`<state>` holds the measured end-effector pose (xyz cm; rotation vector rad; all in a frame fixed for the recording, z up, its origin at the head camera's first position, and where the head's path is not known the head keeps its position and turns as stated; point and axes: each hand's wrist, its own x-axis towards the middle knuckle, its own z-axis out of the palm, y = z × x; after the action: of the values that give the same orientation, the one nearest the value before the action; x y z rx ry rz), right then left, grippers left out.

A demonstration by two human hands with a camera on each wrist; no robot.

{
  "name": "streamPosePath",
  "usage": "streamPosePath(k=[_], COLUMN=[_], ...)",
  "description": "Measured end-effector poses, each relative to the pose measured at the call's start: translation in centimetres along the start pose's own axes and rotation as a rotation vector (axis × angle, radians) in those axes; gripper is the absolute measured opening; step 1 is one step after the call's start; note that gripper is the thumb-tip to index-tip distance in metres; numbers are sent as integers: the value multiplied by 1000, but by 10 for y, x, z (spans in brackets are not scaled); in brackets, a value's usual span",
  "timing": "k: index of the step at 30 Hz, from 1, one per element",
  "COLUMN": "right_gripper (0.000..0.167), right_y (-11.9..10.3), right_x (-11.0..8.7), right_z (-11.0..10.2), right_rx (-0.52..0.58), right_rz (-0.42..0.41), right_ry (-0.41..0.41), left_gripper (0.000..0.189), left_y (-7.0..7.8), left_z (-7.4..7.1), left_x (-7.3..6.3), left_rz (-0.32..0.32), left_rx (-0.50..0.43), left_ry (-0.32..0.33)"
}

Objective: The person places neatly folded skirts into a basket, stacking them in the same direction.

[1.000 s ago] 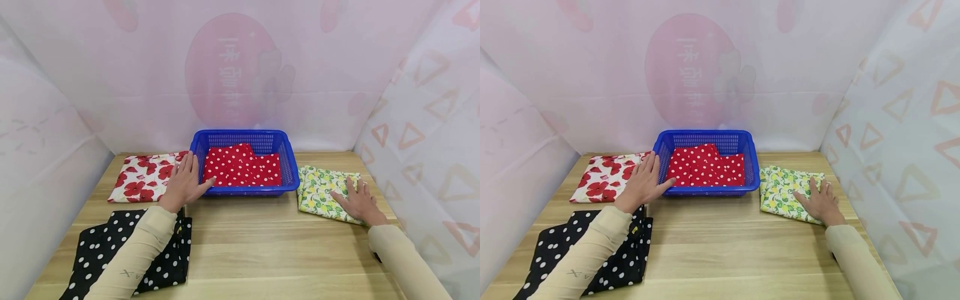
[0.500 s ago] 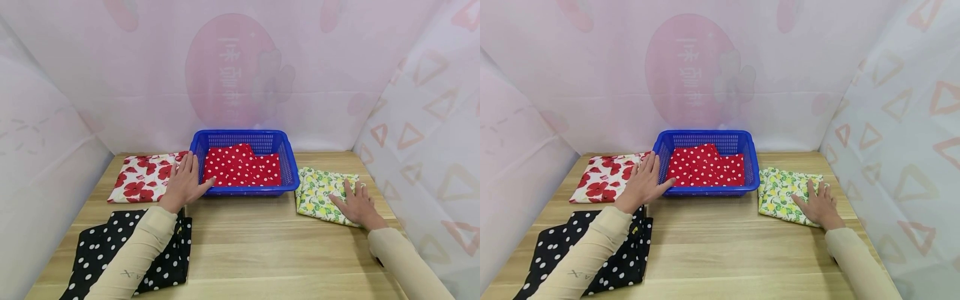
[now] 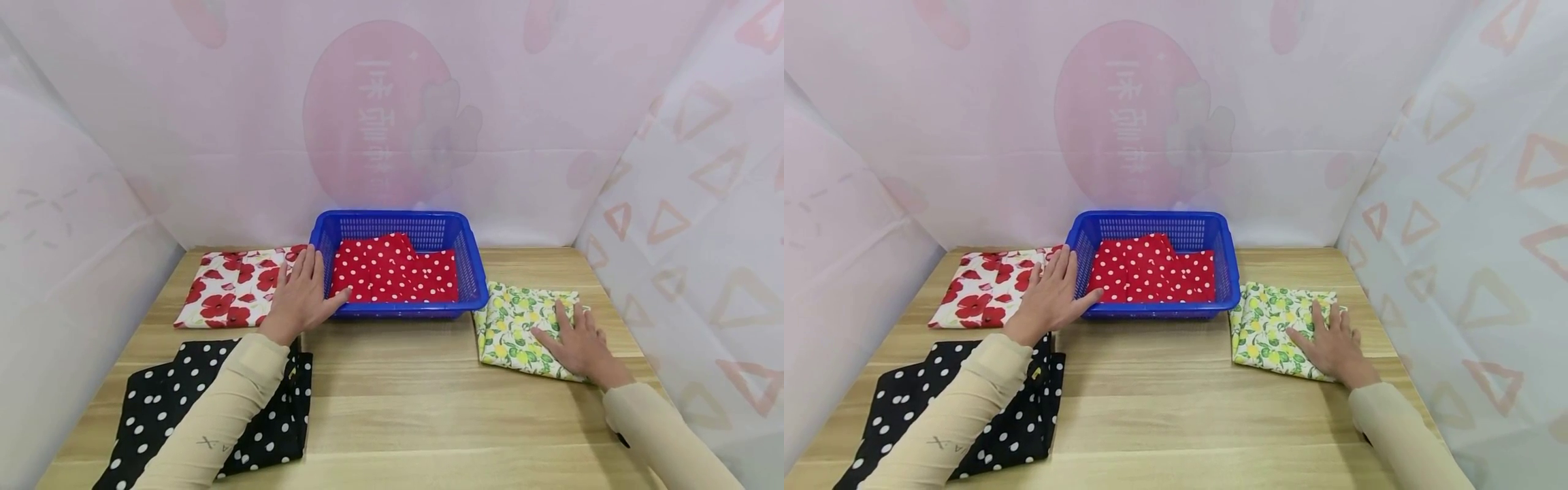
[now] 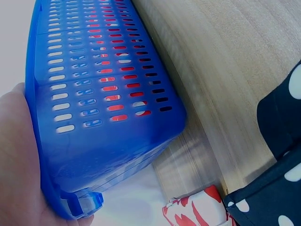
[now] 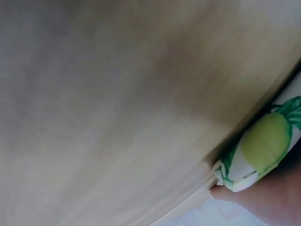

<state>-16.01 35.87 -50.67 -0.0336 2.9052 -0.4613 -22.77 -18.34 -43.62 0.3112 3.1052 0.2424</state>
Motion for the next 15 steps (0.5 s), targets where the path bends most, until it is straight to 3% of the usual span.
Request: streamPosePath(k=[15], right_gripper=[103], right_y=[-11], right_x=[-21], right_z=[7], right_rx=[-17], right_rz=[-31], right_ry=[5], left_gripper=[106], left_y=[-1], left_z=[0], left_x=[1], left_rz=[-7], left_rx=[-24], left_ry=[-11])
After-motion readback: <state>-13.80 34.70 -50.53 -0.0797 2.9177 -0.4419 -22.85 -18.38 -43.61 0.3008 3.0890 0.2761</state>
